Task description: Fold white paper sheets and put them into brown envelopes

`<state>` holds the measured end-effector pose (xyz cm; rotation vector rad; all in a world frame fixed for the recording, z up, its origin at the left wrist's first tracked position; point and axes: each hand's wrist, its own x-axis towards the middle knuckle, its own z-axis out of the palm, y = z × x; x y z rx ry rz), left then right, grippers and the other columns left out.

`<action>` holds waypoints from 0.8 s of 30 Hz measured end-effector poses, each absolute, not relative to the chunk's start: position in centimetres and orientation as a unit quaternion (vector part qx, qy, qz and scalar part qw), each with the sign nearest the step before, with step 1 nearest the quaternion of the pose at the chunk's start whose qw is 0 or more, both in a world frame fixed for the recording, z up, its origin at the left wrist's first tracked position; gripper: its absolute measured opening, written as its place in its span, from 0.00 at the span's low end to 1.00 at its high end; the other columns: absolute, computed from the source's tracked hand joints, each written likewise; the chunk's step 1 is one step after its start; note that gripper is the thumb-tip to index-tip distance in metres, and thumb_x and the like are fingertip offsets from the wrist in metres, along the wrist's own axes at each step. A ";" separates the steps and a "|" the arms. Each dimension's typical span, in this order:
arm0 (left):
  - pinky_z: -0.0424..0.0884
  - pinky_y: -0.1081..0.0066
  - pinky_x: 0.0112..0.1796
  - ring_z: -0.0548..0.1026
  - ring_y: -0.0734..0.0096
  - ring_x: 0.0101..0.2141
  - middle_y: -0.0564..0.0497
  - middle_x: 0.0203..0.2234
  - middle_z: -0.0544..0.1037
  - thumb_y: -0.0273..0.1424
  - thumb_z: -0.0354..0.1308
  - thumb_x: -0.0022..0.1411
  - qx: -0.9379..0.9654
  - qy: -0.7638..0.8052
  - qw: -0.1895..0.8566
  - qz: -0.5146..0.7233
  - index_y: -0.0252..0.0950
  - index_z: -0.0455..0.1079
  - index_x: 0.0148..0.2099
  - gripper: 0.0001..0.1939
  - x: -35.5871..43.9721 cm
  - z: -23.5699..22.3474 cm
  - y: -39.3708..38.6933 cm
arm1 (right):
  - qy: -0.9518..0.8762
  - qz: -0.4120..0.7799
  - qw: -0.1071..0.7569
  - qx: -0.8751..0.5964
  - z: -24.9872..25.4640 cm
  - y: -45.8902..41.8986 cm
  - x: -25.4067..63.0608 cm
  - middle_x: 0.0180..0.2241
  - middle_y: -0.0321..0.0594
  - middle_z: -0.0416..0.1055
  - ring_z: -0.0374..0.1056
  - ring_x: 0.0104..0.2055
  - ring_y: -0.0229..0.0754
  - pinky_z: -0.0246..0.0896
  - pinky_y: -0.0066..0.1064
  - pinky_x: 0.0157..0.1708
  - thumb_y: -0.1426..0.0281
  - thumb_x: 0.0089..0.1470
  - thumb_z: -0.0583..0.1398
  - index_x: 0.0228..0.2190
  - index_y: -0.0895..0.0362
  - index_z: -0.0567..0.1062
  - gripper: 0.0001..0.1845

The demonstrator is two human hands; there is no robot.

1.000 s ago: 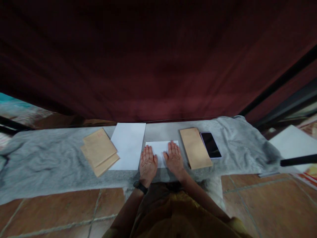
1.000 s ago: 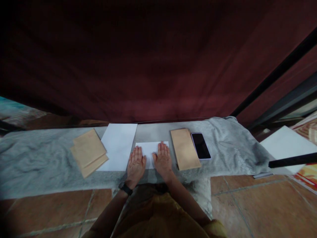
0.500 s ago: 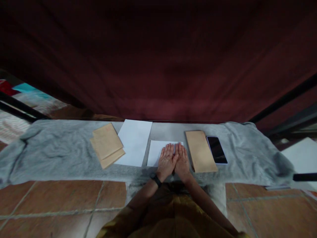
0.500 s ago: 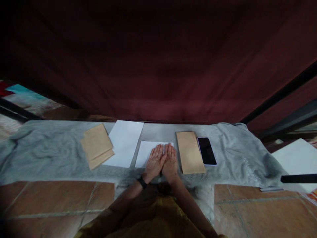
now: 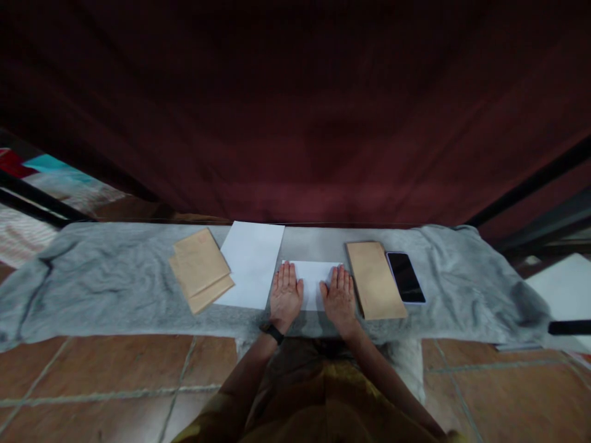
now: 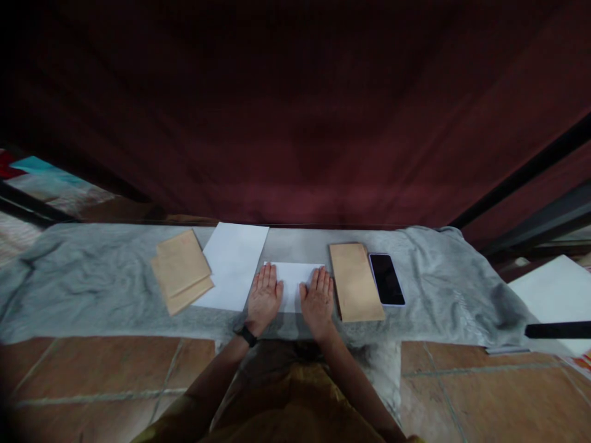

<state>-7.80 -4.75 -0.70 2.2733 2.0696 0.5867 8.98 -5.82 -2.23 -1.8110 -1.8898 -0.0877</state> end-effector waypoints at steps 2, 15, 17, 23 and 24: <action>0.52 0.49 0.65 0.49 0.55 0.69 0.34 0.68 0.56 0.33 0.42 0.71 0.727 0.660 0.009 0.188 0.24 0.48 0.71 0.31 -7.7 -0.8 -4.7 | -0.706 -0.028 0.251 -0.662 -2.0 -5.7 8.2 0.68 0.64 0.48 0.46 0.70 0.60 0.49 0.56 0.64 0.63 0.69 0.47 0.66 0.70 0.54 0.32; 0.52 0.52 0.66 0.50 0.56 0.69 0.35 0.68 0.56 0.33 0.41 0.72 0.730 0.661 -0.011 0.175 0.23 0.49 0.71 0.30 -7.7 -0.7 -4.8 | -0.766 -0.027 0.231 -0.599 -2.3 -7.3 7.9 0.69 0.59 0.48 0.47 0.70 0.56 0.49 0.52 0.65 0.61 0.68 0.50 0.67 0.66 0.54 0.33; 0.51 0.53 0.66 0.50 0.56 0.69 0.35 0.68 0.55 0.34 0.41 0.72 0.727 0.664 -0.012 0.173 0.22 0.49 0.71 0.31 -7.8 -0.8 -5.0 | -0.762 -0.030 0.229 -0.605 -2.4 -7.6 8.9 0.69 0.59 0.47 0.47 0.70 0.56 0.49 0.52 0.65 0.61 0.68 0.50 0.67 0.66 0.53 0.33; 0.54 0.52 0.65 0.51 0.55 0.69 0.36 0.68 0.56 0.36 0.41 0.73 0.734 0.655 -0.008 0.176 0.26 0.49 0.71 0.31 -8.9 -1.0 -6.4 | -0.754 -0.032 0.234 -0.612 -2.8 -8.8 10.7 0.69 0.59 0.47 0.48 0.70 0.57 0.51 0.53 0.64 0.59 0.69 0.49 0.69 0.64 0.48 0.36; 0.54 0.52 0.65 0.52 0.55 0.68 0.37 0.68 0.57 0.36 0.41 0.73 0.737 0.652 -0.008 0.178 0.27 0.48 0.71 0.31 -9.1 -1.1 -6.7 | -0.754 -0.032 0.237 -0.612 -2.8 -9.0 10.8 0.69 0.59 0.47 0.48 0.70 0.57 0.51 0.53 0.64 0.58 0.69 0.49 0.69 0.64 0.47 0.36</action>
